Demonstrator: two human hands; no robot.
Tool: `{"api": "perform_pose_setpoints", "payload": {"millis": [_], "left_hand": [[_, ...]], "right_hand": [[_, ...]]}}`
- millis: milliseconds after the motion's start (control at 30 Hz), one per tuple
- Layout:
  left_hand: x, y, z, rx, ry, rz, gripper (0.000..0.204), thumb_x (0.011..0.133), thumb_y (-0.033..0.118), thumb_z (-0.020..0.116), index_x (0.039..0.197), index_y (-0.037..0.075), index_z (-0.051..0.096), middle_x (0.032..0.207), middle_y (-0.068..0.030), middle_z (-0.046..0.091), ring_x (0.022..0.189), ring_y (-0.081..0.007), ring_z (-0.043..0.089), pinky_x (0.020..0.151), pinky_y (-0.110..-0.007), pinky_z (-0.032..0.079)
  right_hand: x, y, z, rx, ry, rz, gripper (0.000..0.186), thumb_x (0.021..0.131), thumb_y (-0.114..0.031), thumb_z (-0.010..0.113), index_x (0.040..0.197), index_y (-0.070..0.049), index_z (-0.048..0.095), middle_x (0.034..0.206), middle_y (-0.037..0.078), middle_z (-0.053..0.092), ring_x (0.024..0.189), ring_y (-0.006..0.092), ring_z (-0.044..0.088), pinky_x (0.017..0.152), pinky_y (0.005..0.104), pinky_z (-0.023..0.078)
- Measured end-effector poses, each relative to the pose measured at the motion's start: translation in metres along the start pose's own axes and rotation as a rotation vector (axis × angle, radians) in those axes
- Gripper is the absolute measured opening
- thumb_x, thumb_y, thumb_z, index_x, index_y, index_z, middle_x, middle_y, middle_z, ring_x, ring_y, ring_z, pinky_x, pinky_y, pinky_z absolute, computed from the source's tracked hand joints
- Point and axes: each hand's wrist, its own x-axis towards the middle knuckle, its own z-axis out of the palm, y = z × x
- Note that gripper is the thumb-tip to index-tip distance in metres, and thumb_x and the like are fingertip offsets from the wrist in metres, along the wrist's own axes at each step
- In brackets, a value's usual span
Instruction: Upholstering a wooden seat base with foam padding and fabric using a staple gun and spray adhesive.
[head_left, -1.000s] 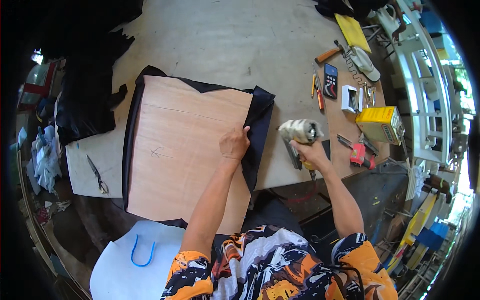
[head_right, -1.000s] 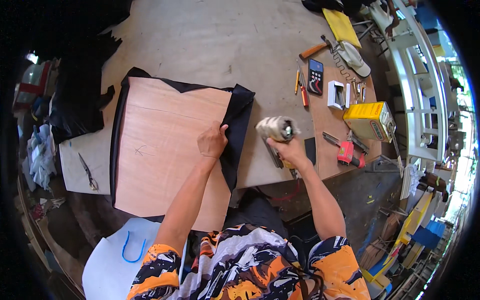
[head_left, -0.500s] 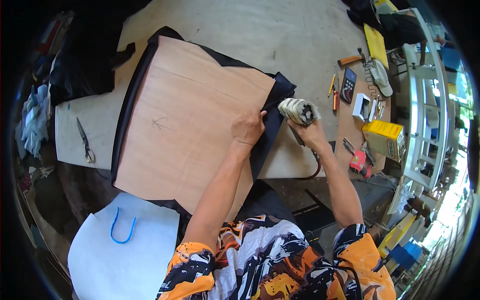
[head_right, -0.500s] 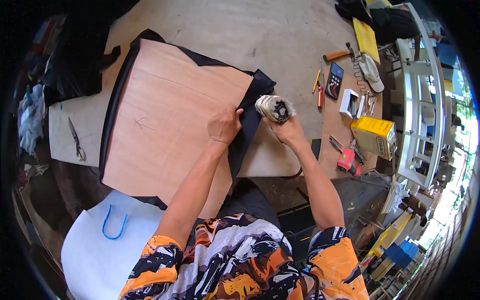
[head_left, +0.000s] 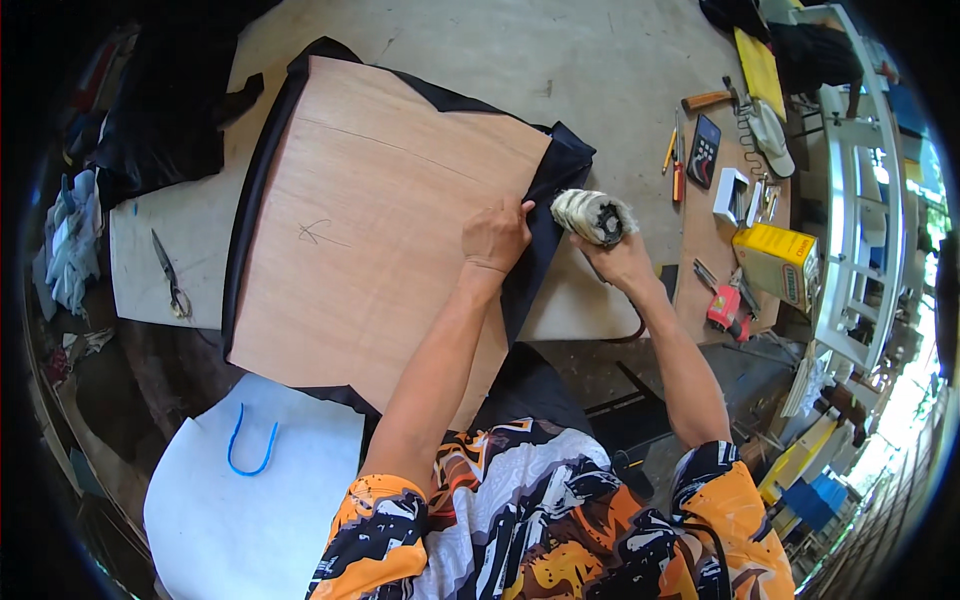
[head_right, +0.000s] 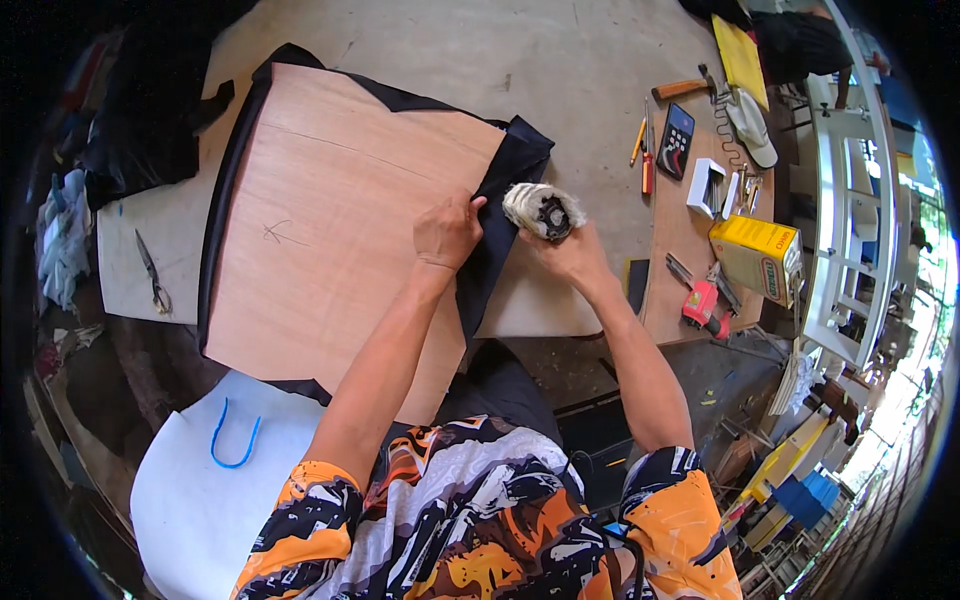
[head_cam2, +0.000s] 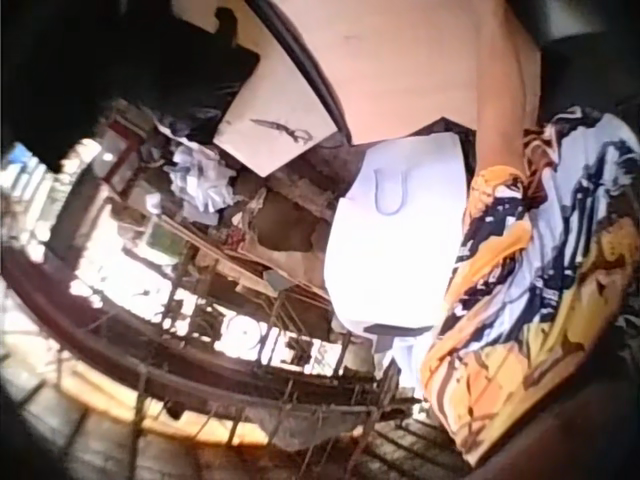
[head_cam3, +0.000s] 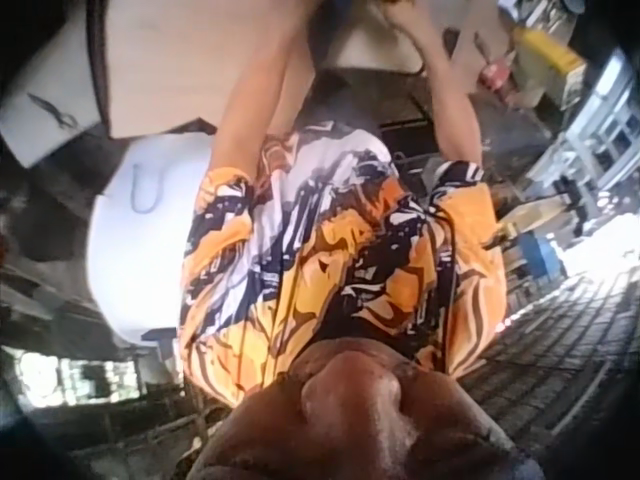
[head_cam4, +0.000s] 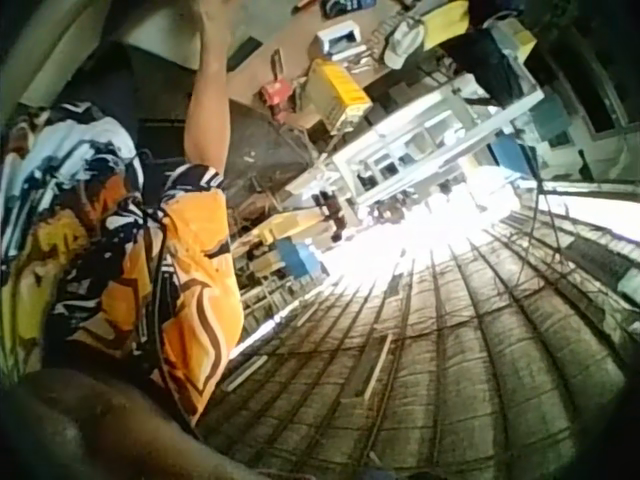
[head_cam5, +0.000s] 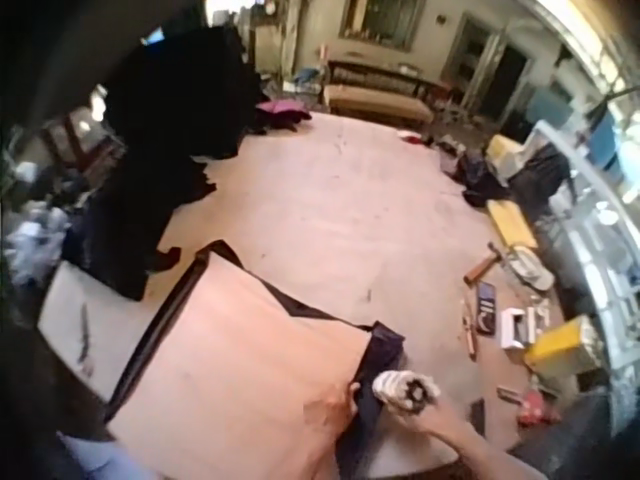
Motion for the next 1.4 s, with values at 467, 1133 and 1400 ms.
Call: {"api": "perform_pose_setpoints", "payload": {"millis": [467,1133,1400], "left_hand": [[0.001,0.000,0.000,-0.024,0.008,0.010,0.025,0.097,0.029,0.070,0.082,0.012,0.060,0.067,-0.0081,0.065,0.051,-0.0295,0.061,0.050,-0.039,0.047],[0.004,-0.003,-0.012,-0.107,-0.008,0.139,0.037,0.094,0.042,0.073,0.082,0.009,0.062,0.064,-0.0102,0.065,0.051,-0.0314,0.062,0.050,-0.039,0.048],[-0.036,0.006,-0.065,-0.065,-0.555,-0.181,0.039,0.086,0.038,0.081,0.083,0.002,0.066,0.070,-0.0132,0.069,0.061,-0.0368,0.065,0.059,-0.045,0.052]], "right_hand": [[-0.038,-0.005,0.017,-0.007,-0.062,0.070,0.055,0.082,-0.008,0.086,0.131,-0.001,0.063,0.122,0.010,0.075,0.107,0.0216,0.073,0.094,0.0330,0.057],[-0.105,0.008,0.033,0.011,-0.119,0.116,0.040,0.085,-0.012,0.083,0.123,-0.004,0.072,0.118,0.007,0.078,0.101,0.0235,0.076,0.087,0.0351,0.059],[-0.170,0.021,0.043,-0.262,0.022,0.001,0.028,0.082,-0.018,0.079,0.106,-0.002,0.079,0.099,0.014,0.081,0.084,0.0337,0.077,0.069,0.0396,0.056]]}}
